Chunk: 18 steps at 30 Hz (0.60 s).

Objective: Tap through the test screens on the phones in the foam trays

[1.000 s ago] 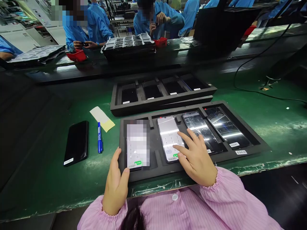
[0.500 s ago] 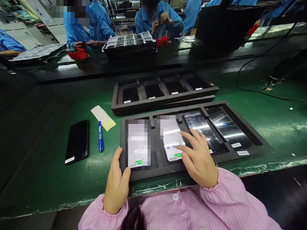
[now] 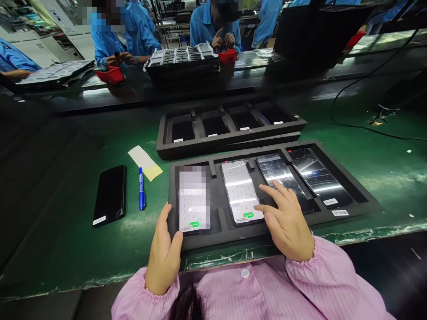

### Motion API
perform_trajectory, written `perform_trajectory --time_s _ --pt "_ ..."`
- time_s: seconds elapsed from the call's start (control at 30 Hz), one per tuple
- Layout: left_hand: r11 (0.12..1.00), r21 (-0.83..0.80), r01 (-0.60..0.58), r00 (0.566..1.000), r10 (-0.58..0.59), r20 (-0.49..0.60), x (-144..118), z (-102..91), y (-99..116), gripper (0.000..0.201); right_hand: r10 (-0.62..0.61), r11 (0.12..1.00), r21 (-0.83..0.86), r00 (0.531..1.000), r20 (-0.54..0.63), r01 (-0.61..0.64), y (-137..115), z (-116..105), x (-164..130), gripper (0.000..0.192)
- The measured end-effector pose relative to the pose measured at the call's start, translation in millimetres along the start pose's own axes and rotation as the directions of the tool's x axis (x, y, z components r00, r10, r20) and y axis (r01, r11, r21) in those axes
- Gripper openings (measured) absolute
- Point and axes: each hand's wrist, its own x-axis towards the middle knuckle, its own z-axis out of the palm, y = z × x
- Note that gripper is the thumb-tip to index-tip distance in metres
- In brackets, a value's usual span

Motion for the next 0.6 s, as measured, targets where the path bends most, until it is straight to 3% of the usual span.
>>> perform_trajectory --time_s 0.27,0.43,0.6 --pt "1.0 0.0 0.001 1.0 -0.001 -0.003 0 -0.5 1 0.056 -0.101 0.993 0.073 0.985 0.138 0.091 -21 6 2 0.039" --pt "1.0 0.005 0.006 1.0 -0.006 -0.005 -1 -0.1 1 0.056 -0.014 1.0 0.016 0.999 -0.036 0.015 -16 3 0 0.04" --pt "1.0 0.003 0.012 1.0 -0.012 0.002 0 -0.2 1 0.055 -0.01 1.0 0.029 1.0 0.012 0.009 -21 5 2 0.039"
